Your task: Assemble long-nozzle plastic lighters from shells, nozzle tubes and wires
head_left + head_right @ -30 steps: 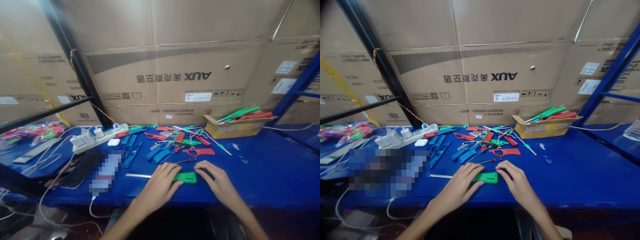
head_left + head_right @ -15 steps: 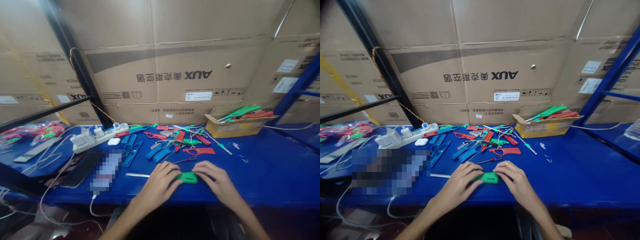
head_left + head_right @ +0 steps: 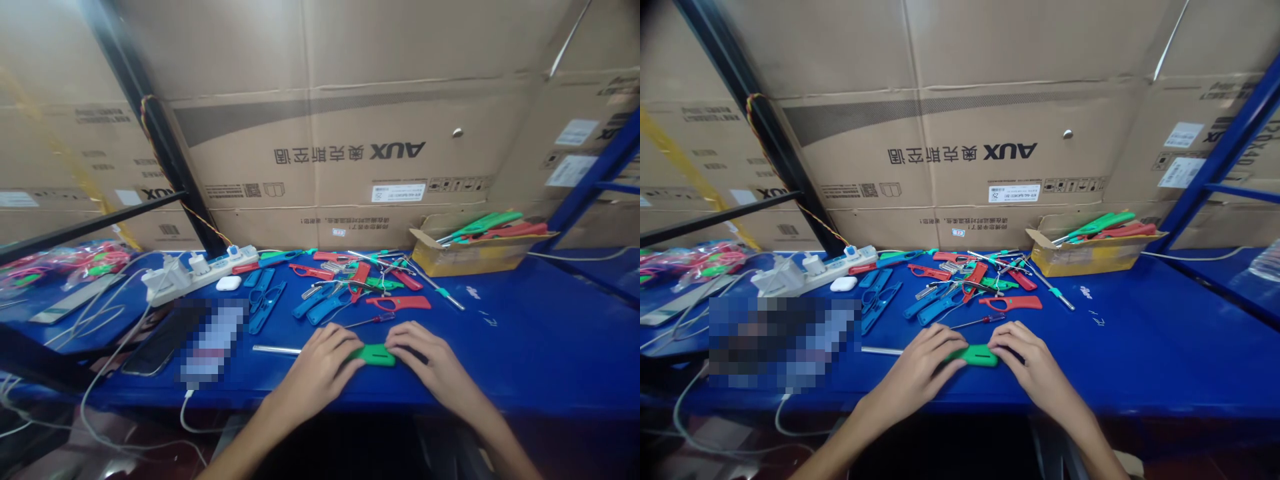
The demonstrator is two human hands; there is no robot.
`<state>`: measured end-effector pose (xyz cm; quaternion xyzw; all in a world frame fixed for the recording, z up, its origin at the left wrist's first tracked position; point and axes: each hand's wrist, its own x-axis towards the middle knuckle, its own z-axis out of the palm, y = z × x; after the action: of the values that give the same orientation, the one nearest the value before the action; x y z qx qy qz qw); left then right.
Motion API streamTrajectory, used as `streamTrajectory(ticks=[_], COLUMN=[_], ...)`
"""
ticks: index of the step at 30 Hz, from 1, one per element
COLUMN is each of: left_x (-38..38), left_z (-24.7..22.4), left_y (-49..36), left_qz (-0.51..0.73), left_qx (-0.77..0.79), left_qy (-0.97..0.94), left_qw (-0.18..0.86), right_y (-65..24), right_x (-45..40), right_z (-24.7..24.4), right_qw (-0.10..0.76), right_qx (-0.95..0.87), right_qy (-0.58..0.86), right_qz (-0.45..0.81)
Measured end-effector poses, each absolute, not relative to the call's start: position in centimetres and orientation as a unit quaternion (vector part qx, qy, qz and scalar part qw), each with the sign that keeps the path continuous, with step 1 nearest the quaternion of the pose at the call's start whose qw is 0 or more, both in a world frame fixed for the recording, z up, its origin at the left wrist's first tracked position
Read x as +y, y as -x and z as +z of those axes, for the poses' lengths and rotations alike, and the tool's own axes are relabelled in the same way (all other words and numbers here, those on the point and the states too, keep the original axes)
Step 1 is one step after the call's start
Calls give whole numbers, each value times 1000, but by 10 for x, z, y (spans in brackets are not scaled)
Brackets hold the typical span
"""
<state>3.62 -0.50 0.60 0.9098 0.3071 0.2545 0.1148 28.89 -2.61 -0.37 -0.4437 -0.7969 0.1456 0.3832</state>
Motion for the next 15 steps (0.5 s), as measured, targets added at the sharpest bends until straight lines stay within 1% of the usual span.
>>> streamTrajectory(ticks=[15], left_x=[-6], left_z=[7], left_y=[-36], left_qz=[252], left_qx=[312], left_qy=[-910], left_qw=[108], right_y=[-287], right_x=[-29], right_z=[1], right_qw=[367], right_qx=[-785], right_qy=[460], right_qz=[193])
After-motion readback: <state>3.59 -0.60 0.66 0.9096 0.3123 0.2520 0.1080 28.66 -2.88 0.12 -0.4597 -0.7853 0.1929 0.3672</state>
